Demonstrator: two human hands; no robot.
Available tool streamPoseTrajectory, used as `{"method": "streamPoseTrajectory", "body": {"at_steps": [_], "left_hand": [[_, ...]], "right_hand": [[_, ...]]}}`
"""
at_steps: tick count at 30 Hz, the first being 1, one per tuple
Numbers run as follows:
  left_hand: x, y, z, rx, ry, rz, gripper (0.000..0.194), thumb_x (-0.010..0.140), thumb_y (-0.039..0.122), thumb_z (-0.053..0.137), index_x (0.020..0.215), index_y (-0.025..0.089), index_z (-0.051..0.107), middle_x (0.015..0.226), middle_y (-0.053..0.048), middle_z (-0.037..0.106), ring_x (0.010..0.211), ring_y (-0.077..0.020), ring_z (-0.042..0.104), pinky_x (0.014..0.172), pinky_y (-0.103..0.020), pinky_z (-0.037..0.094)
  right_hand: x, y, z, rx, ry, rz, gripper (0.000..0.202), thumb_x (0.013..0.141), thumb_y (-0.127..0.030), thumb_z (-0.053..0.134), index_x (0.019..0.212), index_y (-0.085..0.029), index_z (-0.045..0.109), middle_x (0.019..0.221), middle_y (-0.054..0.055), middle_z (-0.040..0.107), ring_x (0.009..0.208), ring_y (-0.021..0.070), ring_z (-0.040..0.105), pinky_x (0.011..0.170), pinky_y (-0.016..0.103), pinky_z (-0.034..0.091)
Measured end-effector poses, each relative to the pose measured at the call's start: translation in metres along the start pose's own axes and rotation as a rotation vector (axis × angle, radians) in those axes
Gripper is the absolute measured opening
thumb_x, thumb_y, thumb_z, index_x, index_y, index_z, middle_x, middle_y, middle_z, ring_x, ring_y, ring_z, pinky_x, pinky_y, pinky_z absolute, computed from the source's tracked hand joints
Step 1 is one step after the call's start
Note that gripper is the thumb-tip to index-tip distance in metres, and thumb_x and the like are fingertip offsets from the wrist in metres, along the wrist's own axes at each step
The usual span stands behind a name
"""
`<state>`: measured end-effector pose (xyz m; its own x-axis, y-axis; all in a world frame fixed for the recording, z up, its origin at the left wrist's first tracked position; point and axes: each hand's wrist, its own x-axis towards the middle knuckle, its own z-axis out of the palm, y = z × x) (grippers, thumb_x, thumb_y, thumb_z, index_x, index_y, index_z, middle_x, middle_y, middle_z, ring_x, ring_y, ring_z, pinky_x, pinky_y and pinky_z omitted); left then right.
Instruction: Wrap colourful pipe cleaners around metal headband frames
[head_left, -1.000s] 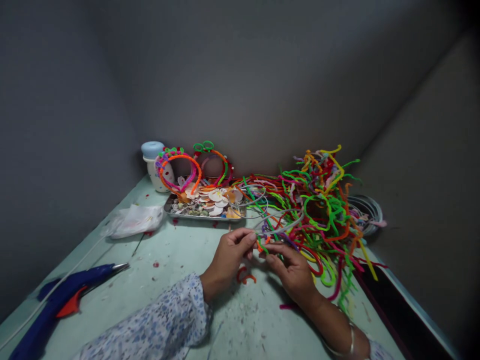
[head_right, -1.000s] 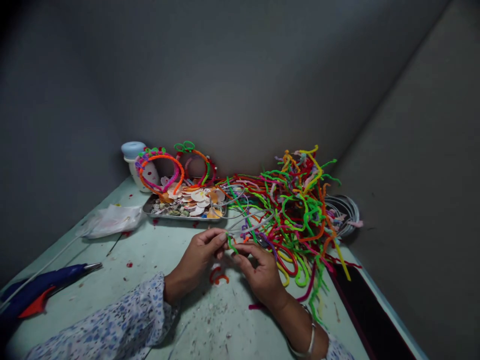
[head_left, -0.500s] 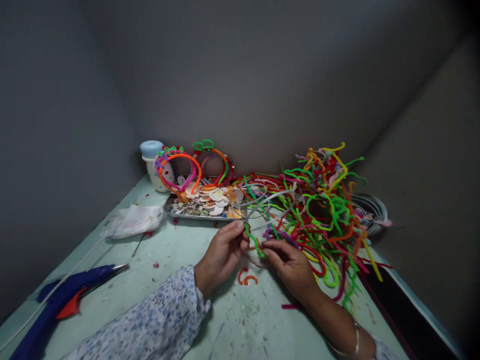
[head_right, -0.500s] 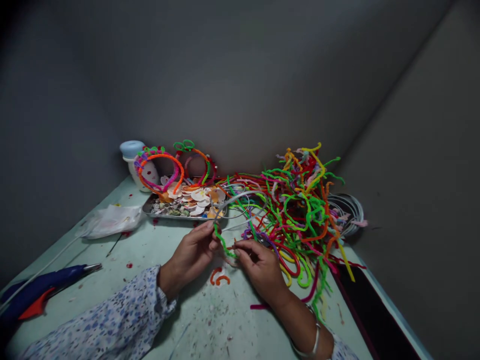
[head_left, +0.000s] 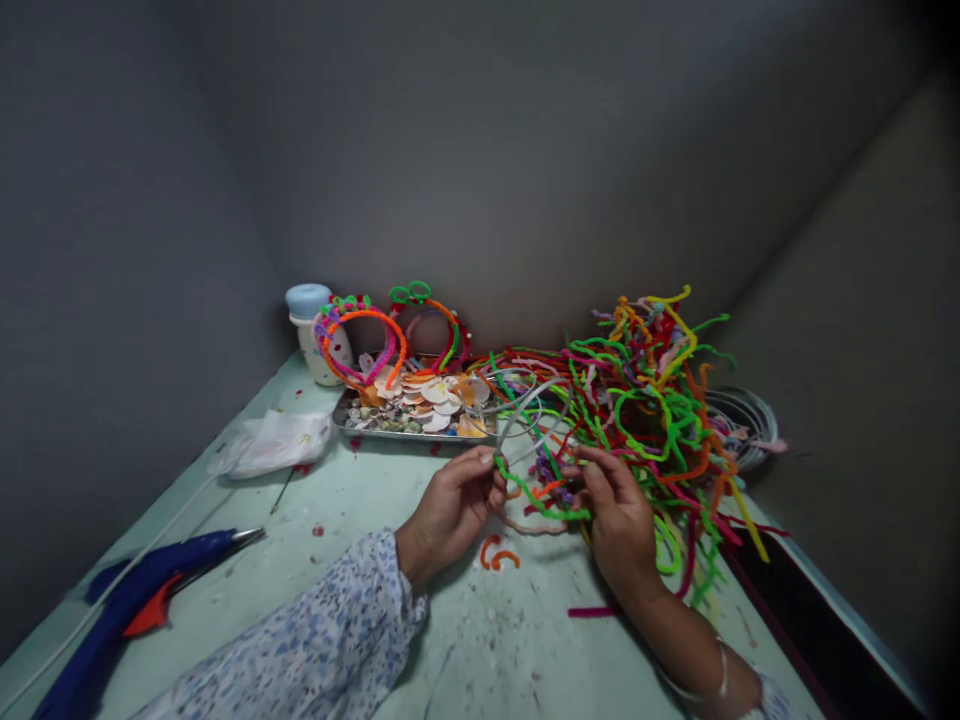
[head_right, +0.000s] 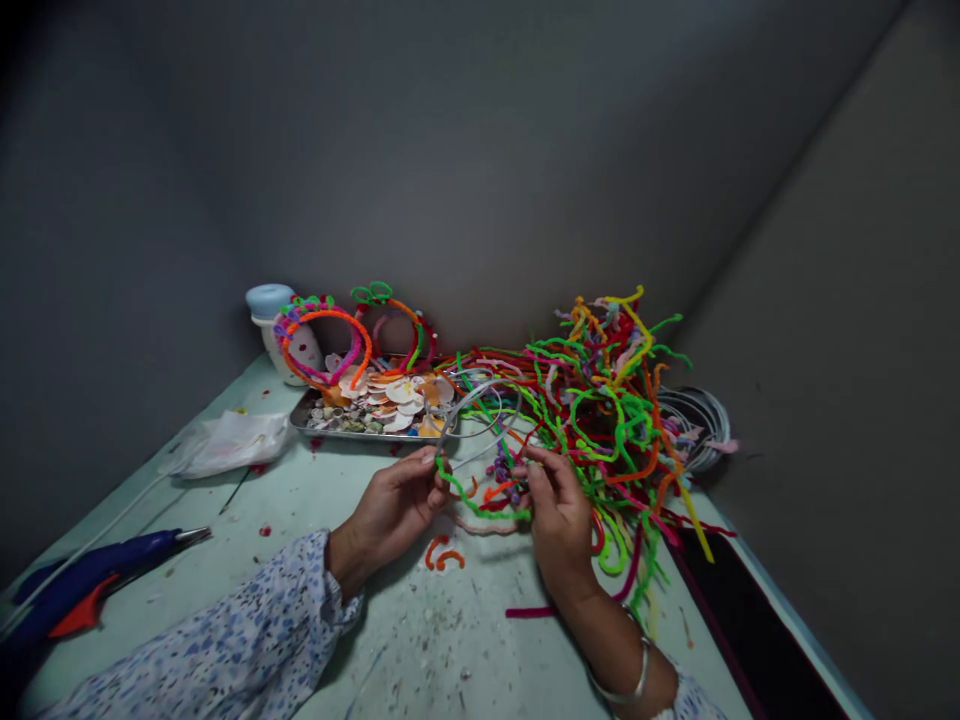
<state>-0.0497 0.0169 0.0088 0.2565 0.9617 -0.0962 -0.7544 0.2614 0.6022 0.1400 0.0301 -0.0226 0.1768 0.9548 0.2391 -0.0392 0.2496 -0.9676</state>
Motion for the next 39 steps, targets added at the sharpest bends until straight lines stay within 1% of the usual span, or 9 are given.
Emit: {"method": "streamPoseTrajectory", "body": {"at_steps": [3,10,17,20,22,26,32,36,39], "left_hand": [[-0.003,0.001,0.004,-0.036,-0.019,-0.075,0.006,0.073,0.013,0.066,0.075,0.01,0.062,0.065,0.0,0.055,0.055,-0.0065,0.053,0.05,-0.016,0.042],[-0.004,-0.004,0.006,0.14,-0.04,-0.054,0.015,0.073,0.02,0.071,0.081,0.01,0.065,0.063,0.001,0.057,0.048,-0.0051,0.051,0.048,-0.015,0.04],[-0.001,0.0,0.004,0.174,0.033,0.015,0.019,0.075,0.022,0.072,0.089,0.01,0.066,0.062,0.002,0.057,0.05,-0.0047,0.051,0.049,-0.014,0.039],[-0.001,-0.002,0.004,0.18,0.049,-0.005,0.022,0.072,0.021,0.074,0.089,0.011,0.066,0.063,0.002,0.058,0.05,-0.0049,0.051,0.049,-0.015,0.039],[-0.002,-0.005,0.005,0.214,0.035,-0.018,0.021,0.072,0.022,0.074,0.088,0.01,0.067,0.062,0.002,0.058,0.049,-0.0047,0.05,0.05,-0.015,0.04],[-0.003,-0.011,0.004,0.325,0.013,-0.06,0.021,0.073,0.026,0.073,0.087,0.012,0.067,0.055,0.002,0.057,0.044,-0.0057,0.048,0.048,-0.017,0.038],[-0.008,-0.014,0.009,0.618,0.005,-0.085,0.022,0.078,0.03,0.066,0.091,0.013,0.066,0.053,0.001,0.056,0.043,-0.0083,0.048,0.042,-0.018,0.031],[-0.012,-0.013,0.018,0.682,0.032,0.077,0.023,0.076,0.026,0.068,0.095,0.014,0.064,0.07,-0.002,0.062,0.055,-0.0099,0.053,0.052,-0.021,0.039],[-0.013,-0.011,0.02,0.835,0.095,0.233,0.016,0.076,0.02,0.066,0.091,0.015,0.065,0.075,-0.002,0.062,0.063,-0.0112,0.053,0.059,-0.022,0.041]], "right_hand": [[0.006,0.001,0.001,0.058,0.059,0.052,0.042,0.081,-0.043,0.069,0.116,-0.022,0.059,0.095,0.004,0.07,0.054,0.0115,0.057,0.047,0.023,0.046],[0.005,-0.001,0.005,0.044,-0.211,0.251,0.04,0.083,-0.052,0.061,0.097,-0.016,0.064,0.067,0.002,0.066,0.044,0.0123,0.052,0.043,0.025,0.044],[0.01,0.002,0.0,-0.088,0.219,-0.085,0.03,0.08,-0.04,0.069,0.097,-0.022,0.054,0.083,0.001,0.058,0.07,0.0162,0.057,0.06,0.027,0.048],[0.002,0.002,0.0,-0.191,0.172,-0.29,0.017,0.082,-0.033,0.067,0.088,-0.022,0.056,0.084,0.001,0.056,0.077,0.0176,0.057,0.07,0.03,0.048],[-0.005,0.002,0.0,-0.283,-0.03,-0.339,0.008,0.084,-0.029,0.065,0.087,-0.022,0.063,0.083,0.002,0.06,0.077,0.0187,0.058,0.072,0.031,0.048],[-0.014,0.0,0.001,-0.336,-0.191,-0.3,0.015,0.085,-0.027,0.063,0.097,-0.025,0.071,0.092,0.006,0.07,0.084,0.0233,0.064,0.078,0.036,0.05],[-0.016,-0.015,0.006,-0.247,-0.2,-0.29,0.016,0.085,-0.033,0.064,0.092,-0.023,0.075,0.092,0.007,0.072,0.09,0.0245,0.066,0.079,0.035,0.053],[-0.01,-0.031,0.015,-0.078,-0.139,-0.035,0.028,0.083,-0.046,0.065,0.088,-0.02,0.072,0.067,0.003,0.069,0.056,0.0181,0.062,0.049,0.028,0.05],[-0.004,-0.037,0.024,0.032,-0.119,0.078,0.036,0.078,-0.052,0.069,0.089,-0.018,0.071,0.067,0.004,0.069,0.052,0.0164,0.06,0.046,0.026,0.049]]}}
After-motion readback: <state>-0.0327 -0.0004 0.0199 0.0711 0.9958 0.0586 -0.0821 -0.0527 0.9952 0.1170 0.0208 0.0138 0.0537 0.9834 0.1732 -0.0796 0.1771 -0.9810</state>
